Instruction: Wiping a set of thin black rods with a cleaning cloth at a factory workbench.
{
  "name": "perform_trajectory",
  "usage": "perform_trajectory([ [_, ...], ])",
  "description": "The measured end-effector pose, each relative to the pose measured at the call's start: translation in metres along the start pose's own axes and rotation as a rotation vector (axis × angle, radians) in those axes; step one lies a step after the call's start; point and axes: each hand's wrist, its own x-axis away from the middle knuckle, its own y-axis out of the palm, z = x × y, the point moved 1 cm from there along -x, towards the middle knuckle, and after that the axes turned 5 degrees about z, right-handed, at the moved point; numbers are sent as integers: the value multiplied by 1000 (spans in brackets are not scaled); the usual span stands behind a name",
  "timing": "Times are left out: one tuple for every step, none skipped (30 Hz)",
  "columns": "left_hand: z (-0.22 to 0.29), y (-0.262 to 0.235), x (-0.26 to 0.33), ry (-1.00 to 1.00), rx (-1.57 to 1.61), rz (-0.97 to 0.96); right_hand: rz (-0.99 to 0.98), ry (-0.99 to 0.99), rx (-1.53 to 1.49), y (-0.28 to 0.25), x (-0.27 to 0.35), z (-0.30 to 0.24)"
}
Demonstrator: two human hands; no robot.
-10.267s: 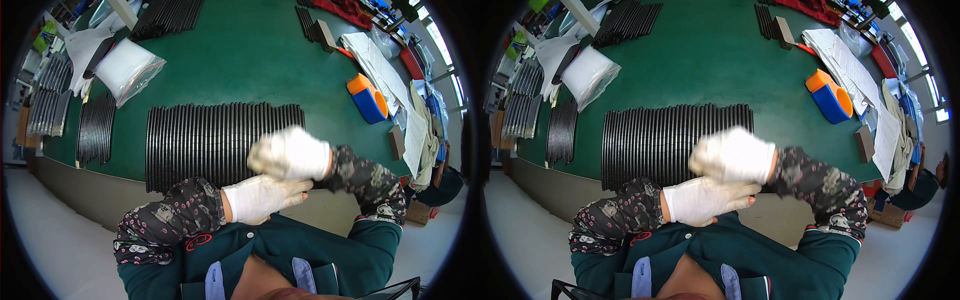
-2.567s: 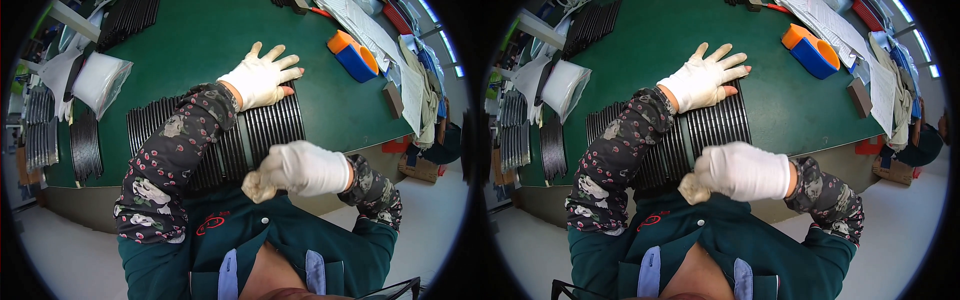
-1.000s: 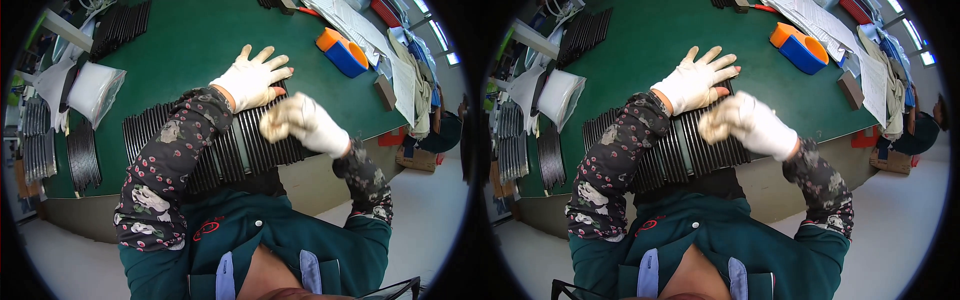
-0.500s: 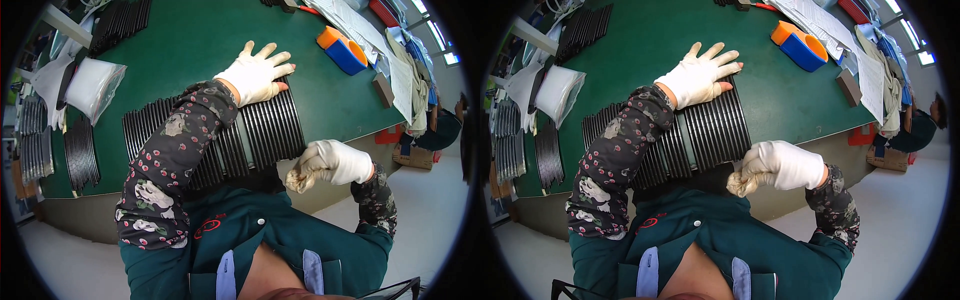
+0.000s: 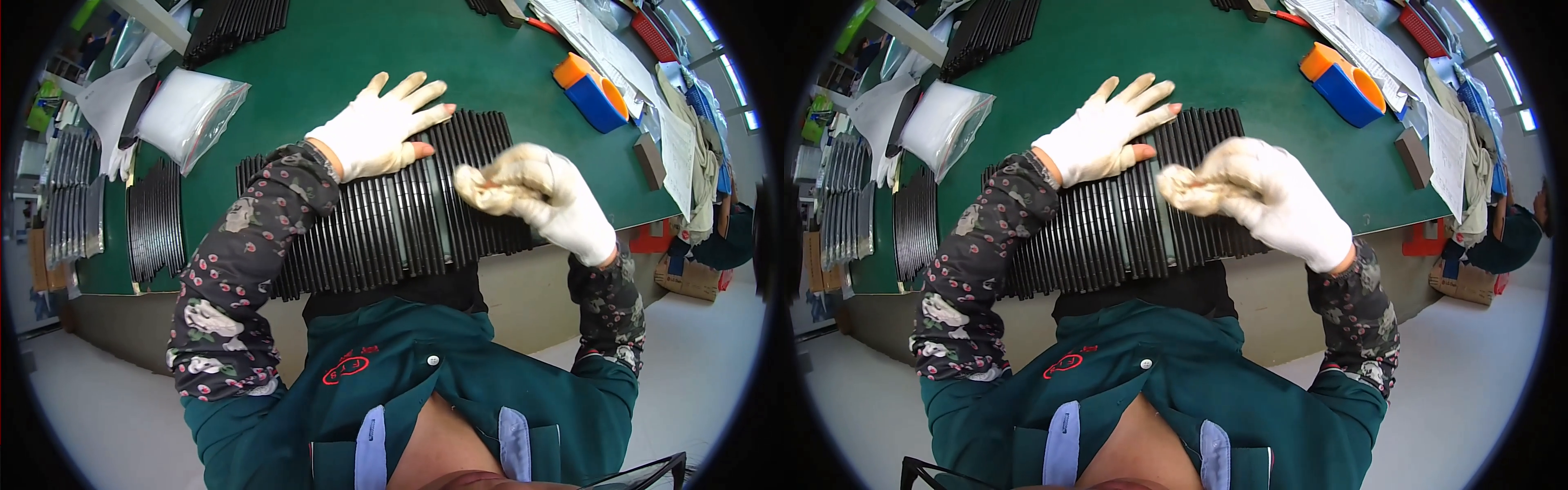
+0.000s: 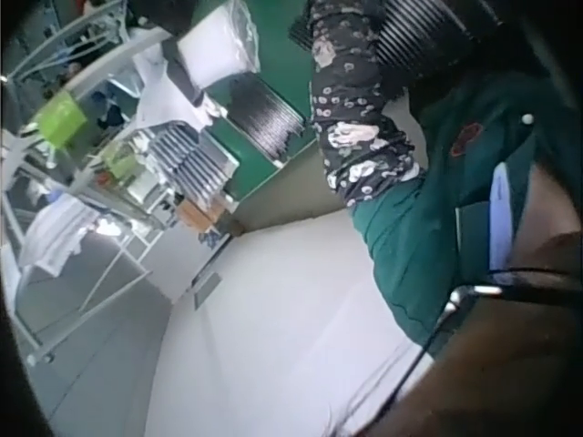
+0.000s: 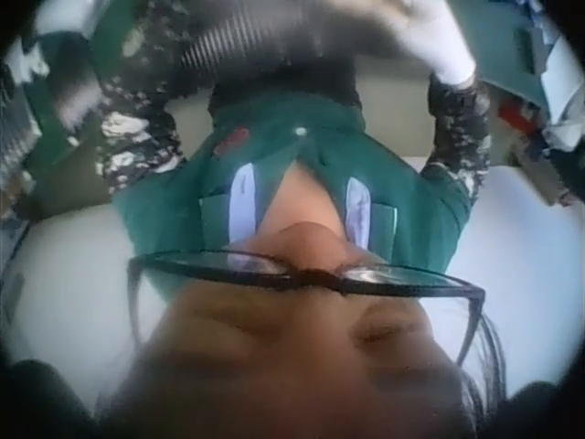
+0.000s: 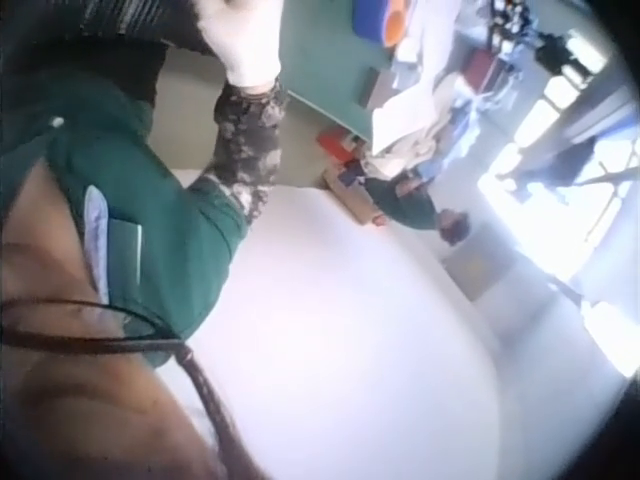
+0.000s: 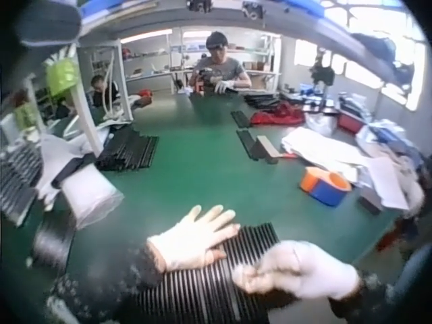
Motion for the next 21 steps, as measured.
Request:
perform_trajectory([
  [3, 2, -5, 2, 5, -3, 16, 24, 19, 8, -9, 2],
  [4, 5, -12, 5, -15, -11, 20, -4, 89, 17, -19, 4],
  [6, 6, -16, -1, -37, -20, 18, -38, 156, 27, -27, 7],
  [6, 8, -19, -16, -79, -48, 16, -100, 148, 40, -28, 13],
  [6, 8, -17, -18, -77, -49, 13, -162, 140, 54, -27, 22],
  [6, 11, -17, -12, -35, -9, -40, -322, 188, 67, -18, 27],
  [5, 12, -13, -21, 0, 29, -182, -332, 30, 69, -12, 17],
  [3, 13, -13, -16, -2, 20, -328, -265, -24, 70, 0, 2],
  [5, 10, -13, -20, 0, 22, -473, -196, -73, 67, 12, -15],
  [7, 9, -16, -27, 1, -6, -599, -208, -72, 66, 19, -21],
  [7, 8, -17, -33, 1, -33, -726, -220, -70, 64, 22, -24],
  [6, 12, -17, -28, -8, -15, -585, -308, -107, 58, 9, -27],
  [6, 11, -16, -23, -4, -19, -432, -243, -200, 53, -6, -24],
  [5, 10, -15, -18, -10, -10, -196, -275, -72, 55, -19, -16],
  [4, 9, -16, -14, -16, 4, 38, -304, 61, 58, -29, -7],
  [0, 13, -21, 7, -111, 4, 23, -302, 102, 65, -33, 8],
  [1, 17, -18, 11, -113, 6, 7, -300, 143, 73, -32, 20],
  [5, 12, -16, -6, -52, -9, 2, -336, 146, 80, -19, 18],
  [9, 7, -14, -34, 4, -24, -333, -66, -215, 82, -10, 8],
  [7, 11, -17, -30, -4, -6, -458, -142, -151, 76, -1, -9],
  [7, 9, -17, -31, -7, -4, -574, -215, -84, 70, 4, -22],
])
